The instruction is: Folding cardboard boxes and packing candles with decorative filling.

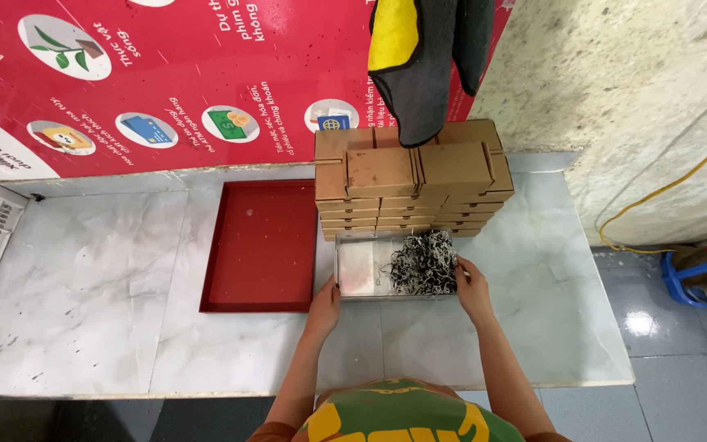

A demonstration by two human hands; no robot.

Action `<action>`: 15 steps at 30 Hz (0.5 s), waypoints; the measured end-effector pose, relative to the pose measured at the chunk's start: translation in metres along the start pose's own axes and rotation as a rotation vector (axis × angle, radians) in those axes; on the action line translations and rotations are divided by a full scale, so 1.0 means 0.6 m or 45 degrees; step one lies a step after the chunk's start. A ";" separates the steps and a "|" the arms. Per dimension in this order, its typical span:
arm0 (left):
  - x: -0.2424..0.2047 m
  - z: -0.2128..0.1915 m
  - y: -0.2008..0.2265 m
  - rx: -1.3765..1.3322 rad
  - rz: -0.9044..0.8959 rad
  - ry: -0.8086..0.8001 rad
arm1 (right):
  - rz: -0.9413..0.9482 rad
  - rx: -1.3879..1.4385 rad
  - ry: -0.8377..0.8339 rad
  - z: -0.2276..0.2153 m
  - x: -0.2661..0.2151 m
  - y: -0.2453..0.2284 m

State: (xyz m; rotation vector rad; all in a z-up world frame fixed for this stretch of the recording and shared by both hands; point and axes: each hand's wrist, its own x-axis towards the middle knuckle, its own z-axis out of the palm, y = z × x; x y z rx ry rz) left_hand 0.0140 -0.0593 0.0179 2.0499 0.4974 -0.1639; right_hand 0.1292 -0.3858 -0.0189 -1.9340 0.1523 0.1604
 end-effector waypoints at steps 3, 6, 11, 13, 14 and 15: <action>0.005 0.005 -0.019 0.033 -0.011 -0.016 | -0.029 -0.022 -0.018 -0.001 -0.001 0.000; -0.013 -0.015 0.012 -0.075 0.049 -0.028 | -0.014 -0.001 -0.026 -0.002 -0.004 0.004; -0.002 -0.028 -0.044 -0.238 0.114 -0.063 | -0.218 -0.141 0.058 -0.040 -0.037 -0.040; -0.032 -0.073 -0.022 -0.220 0.084 -0.042 | -0.213 -0.247 0.066 -0.084 -0.063 -0.068; -0.048 -0.101 -0.016 -0.176 0.115 -0.082 | -0.257 -0.147 0.003 -0.111 -0.076 -0.075; -0.064 -0.129 -0.009 -0.131 0.147 -0.123 | -0.302 -0.047 -0.059 -0.138 -0.090 -0.082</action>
